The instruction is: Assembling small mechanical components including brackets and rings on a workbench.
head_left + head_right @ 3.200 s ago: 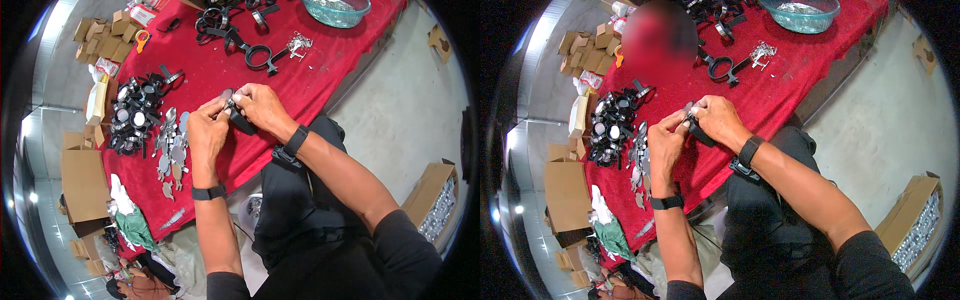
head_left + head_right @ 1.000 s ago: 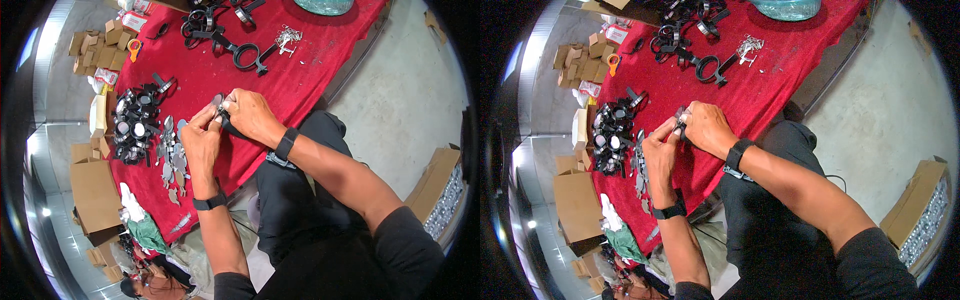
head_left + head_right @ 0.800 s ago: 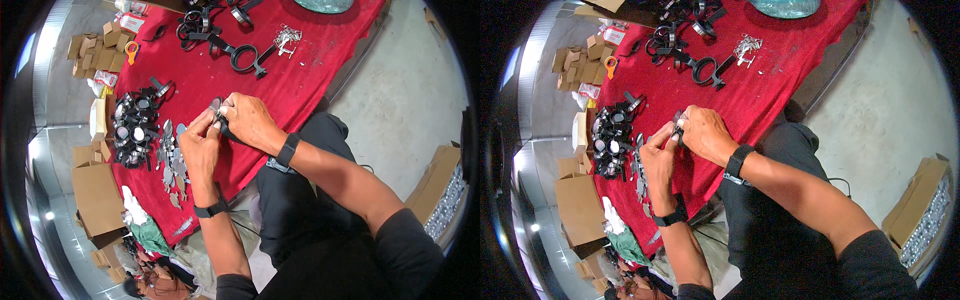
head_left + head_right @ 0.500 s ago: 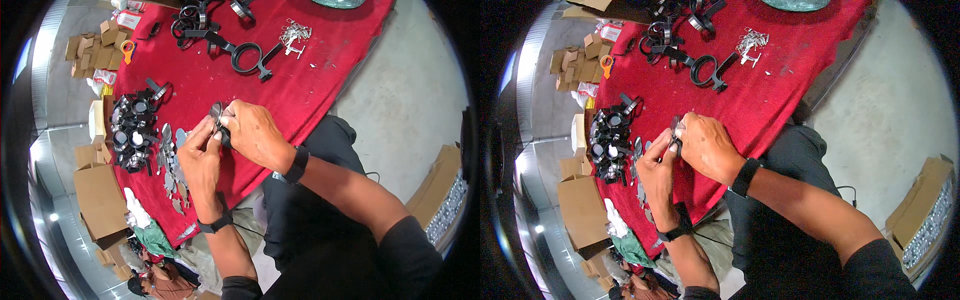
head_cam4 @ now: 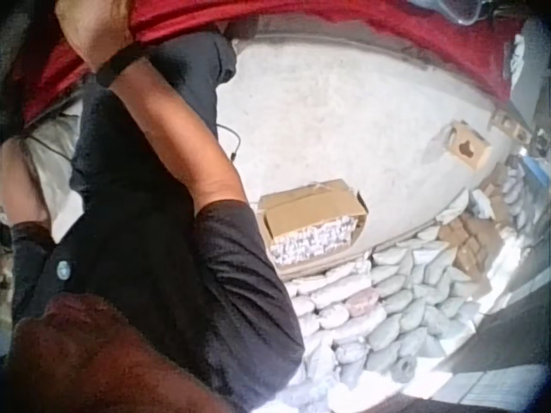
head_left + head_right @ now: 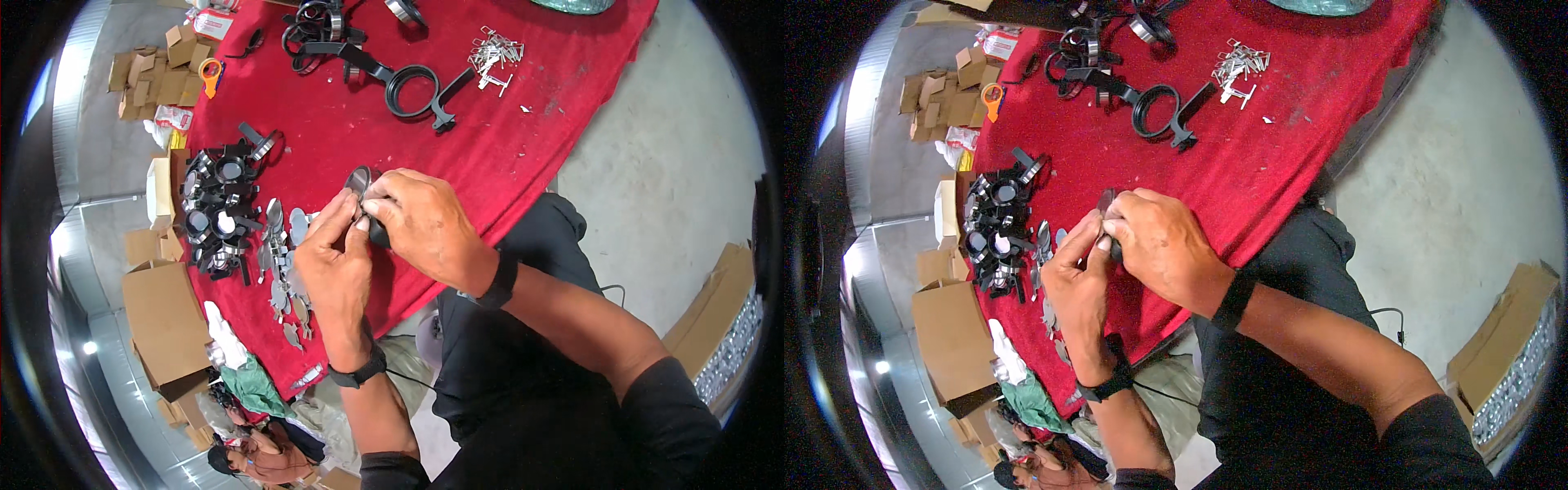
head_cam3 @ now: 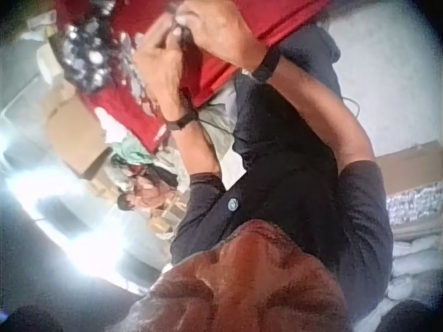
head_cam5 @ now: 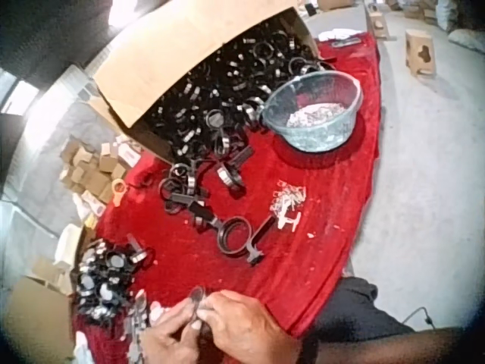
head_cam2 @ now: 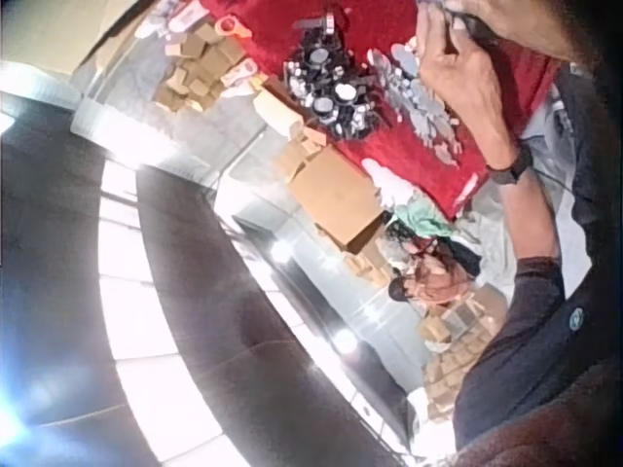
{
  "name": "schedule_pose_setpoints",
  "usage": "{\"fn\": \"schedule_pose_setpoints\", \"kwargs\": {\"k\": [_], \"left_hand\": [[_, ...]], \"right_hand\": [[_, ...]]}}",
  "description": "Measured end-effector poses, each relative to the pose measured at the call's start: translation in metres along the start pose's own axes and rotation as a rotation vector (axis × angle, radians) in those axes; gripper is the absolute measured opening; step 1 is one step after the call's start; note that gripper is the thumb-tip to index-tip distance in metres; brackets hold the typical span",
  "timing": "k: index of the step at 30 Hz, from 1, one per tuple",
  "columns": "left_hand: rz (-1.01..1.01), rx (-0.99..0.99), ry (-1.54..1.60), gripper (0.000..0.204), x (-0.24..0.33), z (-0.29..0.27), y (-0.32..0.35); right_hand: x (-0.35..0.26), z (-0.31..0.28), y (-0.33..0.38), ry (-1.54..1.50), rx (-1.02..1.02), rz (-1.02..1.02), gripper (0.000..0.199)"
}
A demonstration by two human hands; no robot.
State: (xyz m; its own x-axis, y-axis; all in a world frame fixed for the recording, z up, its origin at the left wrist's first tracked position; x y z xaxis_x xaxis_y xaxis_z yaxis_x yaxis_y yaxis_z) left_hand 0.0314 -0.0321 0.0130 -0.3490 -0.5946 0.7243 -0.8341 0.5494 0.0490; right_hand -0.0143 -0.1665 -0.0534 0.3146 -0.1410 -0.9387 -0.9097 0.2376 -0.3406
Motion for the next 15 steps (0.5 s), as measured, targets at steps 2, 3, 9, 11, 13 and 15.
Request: {"fn": "schedule_pose_setpoints", "kwargs": {"k": [2, 3, 9, 11, 13, 15], "left_hand": [[0.012, 0.024, 0.008, 0.032, 0.001, 0.002, 0.000], [0.019, 0.032, 0.011, 0.032, 0.002, 0.002, 0.000], [-0.020, 0.041, 0.069, 0.033, 0.001, 0.005, -0.001], [-0.002, 0.047, 0.070, 0.033, 0.000, 0.003, -0.001], [-0.005, 0.039, 0.083, 0.033, -0.004, 0.005, -0.003], [0.016, 0.046, 0.053, 0.034, -0.007, 0.005, -0.003]], "right_hand": [[-0.004, -0.002, 0.005, -0.004, 0.028, 0.005, 0.008], [-0.006, -0.004, 0.007, -0.010, 0.056, 0.018, 0.010], [-0.014, -0.004, 0.013, 0.102, 0.034, -0.023, 0.013], [-0.014, -0.004, 0.013, 0.061, 0.004, 0.044, 0.014], [-0.010, -0.004, 0.013, 0.067, -0.008, -0.081, 0.015], [-0.009, -0.006, 0.013, 0.082, -0.035, -0.119, 0.016]]}}
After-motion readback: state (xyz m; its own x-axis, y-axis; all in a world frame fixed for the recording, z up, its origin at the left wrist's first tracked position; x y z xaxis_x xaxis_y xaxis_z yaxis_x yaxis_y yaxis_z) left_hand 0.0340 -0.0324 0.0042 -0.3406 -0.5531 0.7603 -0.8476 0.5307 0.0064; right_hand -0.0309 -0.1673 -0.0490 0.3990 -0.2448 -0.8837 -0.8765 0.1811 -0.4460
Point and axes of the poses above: each hand's wrist, its own y-axis away from the middle knuckle, its own z-axis out of the palm, x = y × z, the point moved 1 cm from there along -y, towards the middle knuckle, and after that the axes turned 14 degrees about -x, right-handed, at the moved point
